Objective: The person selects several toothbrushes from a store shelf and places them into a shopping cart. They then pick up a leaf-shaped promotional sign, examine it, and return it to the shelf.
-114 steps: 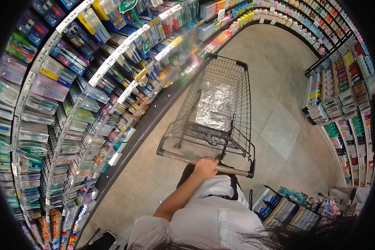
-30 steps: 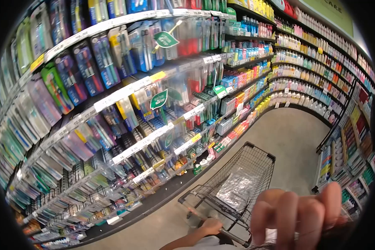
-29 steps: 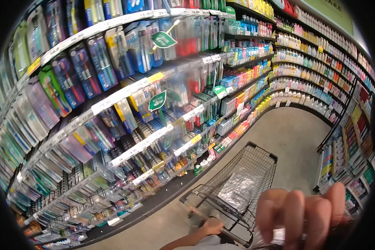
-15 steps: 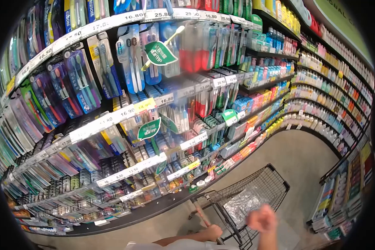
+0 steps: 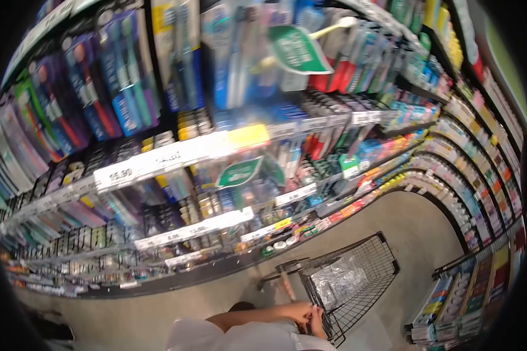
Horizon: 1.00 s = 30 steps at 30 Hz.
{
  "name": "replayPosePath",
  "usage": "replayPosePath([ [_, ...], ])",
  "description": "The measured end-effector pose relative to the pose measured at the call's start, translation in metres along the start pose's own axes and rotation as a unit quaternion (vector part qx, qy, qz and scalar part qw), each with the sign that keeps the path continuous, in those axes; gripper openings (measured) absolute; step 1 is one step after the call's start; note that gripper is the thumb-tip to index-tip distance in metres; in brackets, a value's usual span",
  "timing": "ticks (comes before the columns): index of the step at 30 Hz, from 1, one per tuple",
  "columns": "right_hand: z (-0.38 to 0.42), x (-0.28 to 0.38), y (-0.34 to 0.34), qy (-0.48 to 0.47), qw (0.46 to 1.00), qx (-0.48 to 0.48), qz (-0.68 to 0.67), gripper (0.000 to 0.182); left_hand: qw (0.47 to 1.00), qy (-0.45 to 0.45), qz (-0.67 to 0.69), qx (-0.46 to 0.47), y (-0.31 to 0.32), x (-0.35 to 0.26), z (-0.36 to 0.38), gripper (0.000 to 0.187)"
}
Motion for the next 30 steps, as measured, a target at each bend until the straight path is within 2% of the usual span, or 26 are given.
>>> replayPosePath([
  [1, -0.014, -0.005, 0.001, 0.027, 0.998, 0.05, -0.013, 0.043, 0.996, 0.038, -0.021, -0.08, -0.017, -0.002, 0.011, 0.016],
  [2, -0.024, -0.014, 0.004, 0.057, 0.995, 0.048, 0.059, 0.046, 0.984, 0.042, -0.042, -0.169, -0.035, -0.004, 0.028, 0.012],
  [3, -0.036, -0.023, 0.005, 0.08, 0.975, 0.074, 0.192, 0.052, 0.963, 0.046, -0.068, -0.255, -0.061, -0.011, 0.046, 0.008],
  [4, -0.041, -0.026, 0.006, 0.006, 0.931, 0.047, 0.361, 0.052, 0.959, -0.013, -0.086, -0.271, -0.084, -0.012, 0.068, 0.007],
  [5, -0.049, -0.029, 0.007, -0.077, 0.854, 0.022, 0.514, 0.054, 0.95, -0.07, -0.104, -0.284, -0.108, -0.013, 0.092, 0.005],
  [6, -0.07, -0.051, -0.006, -0.114, 0.851, -0.004, 0.512, 0.043, 0.931, -0.136, -0.101, -0.323, -0.13, -0.021, 0.116, 0.005],
  [7, -0.057, -0.033, 0.006, -0.126, 0.86, 0.011, 0.494, 0.04, 0.907, -0.199, -0.096, -0.358, -0.15, -0.034, 0.139, 0.005],
  [9, -0.048, -0.017, 0.02, -0.187, 0.827, 0.0, 0.53, 0.037, 0.848, -0.235, -0.088, -0.466, -0.184, -0.067, 0.18, 0.004],
  [11, -0.048, -0.02, 0.021, -0.159, 0.83, -0.005, 0.534, 0.04, 0.79, -0.234, -0.112, -0.556, -0.206, -0.092, 0.214, 0.008],
  [14, -0.032, -0.005, 0.034, -0.095, 0.85, 0.004, 0.519, 0.04, 0.723, -0.257, -0.108, -0.632, -0.212, -0.086, 0.259, 0.004],
  [15, -0.027, -0.001, 0.039, -0.07, 0.859, 0.008, 0.508, 0.04, 0.724, -0.266, -0.114, -0.626, -0.211, -0.083, 0.268, 0.005],
  [16, -0.032, -0.008, 0.038, -0.095, 0.844, 0.001, 0.528, 0.039, 0.726, -0.274, -0.119, -0.62, -0.208, -0.079, 0.276, 0.006],
  [17, -0.036, -0.012, 0.033, -0.079, 0.84, -0.007, 0.536, 0.04, 0.728, -0.282, -0.123, -0.612, -0.202, -0.072, 0.282, 0.007],
  [19, -0.017, 0.002, 0.049, -0.044, 0.834, -0.023, 0.55, 0.04, 0.79, -0.276, -0.112, -0.536, -0.183, -0.039, 0.284, 0.008],
  [21, -0.007, 0.001, 0.055, -0.073, 0.831, -0.052, 0.549, 0.041, 0.85, -0.246, -0.105, -0.454, -0.157, -0.01, 0.27, 0.01],
  [23, -0.011, -0.01, 0.052, -0.115, 0.821, -0.073, 0.554, 0.04, 0.907, -0.078, -0.086, -0.406, -0.121, 0.042, 0.242, 0.014],
  [24, -0.016, -0.016, 0.051, -0.134, 0.824, -0.054, 0.548, 0.041, 0.918, -0.147, 0.057, -0.364, -0.1, 0.058, 0.224, 0.017],
  [25, -0.017, -0.017, 0.054, -0.117, 0.836, -0.022, 0.535, 0.041, 0.905, -0.212, 0.198, -0.312, -0.082, 0.069, 0.206, 0.021],
  [27, -0.012, -0.014, 0.061, -0.077, 0.857, 0.037, 0.509, 0.041, 0.919, -0.276, 0.178, -0.216, -0.055, 0.066, 0.173, 0.033],
  [28, -0.011, -0.016, 0.066, -0.117, 0.846, 0.047, 0.518, 0.039, 0.933, -0.247, 0.116, -0.235, -0.042, 0.064, 0.16, 0.038],
  [30, -0.031, -0.041, 0.062, -0.119, 0.855, 0.065, 0.5, 0.035, 0.946, -0.183, -0.013, -0.268, -0.024, 0.059, 0.139, 0.048],
])
Point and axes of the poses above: each hand's wrist, its own z-axis away from the middle knuckle, its own y-axis out of the palm, x = y × z, the point moved 2 cm from there along -z, towards the middle knuckle, and after that the axes turned 2 degrees about y, right-handed, at the moved point
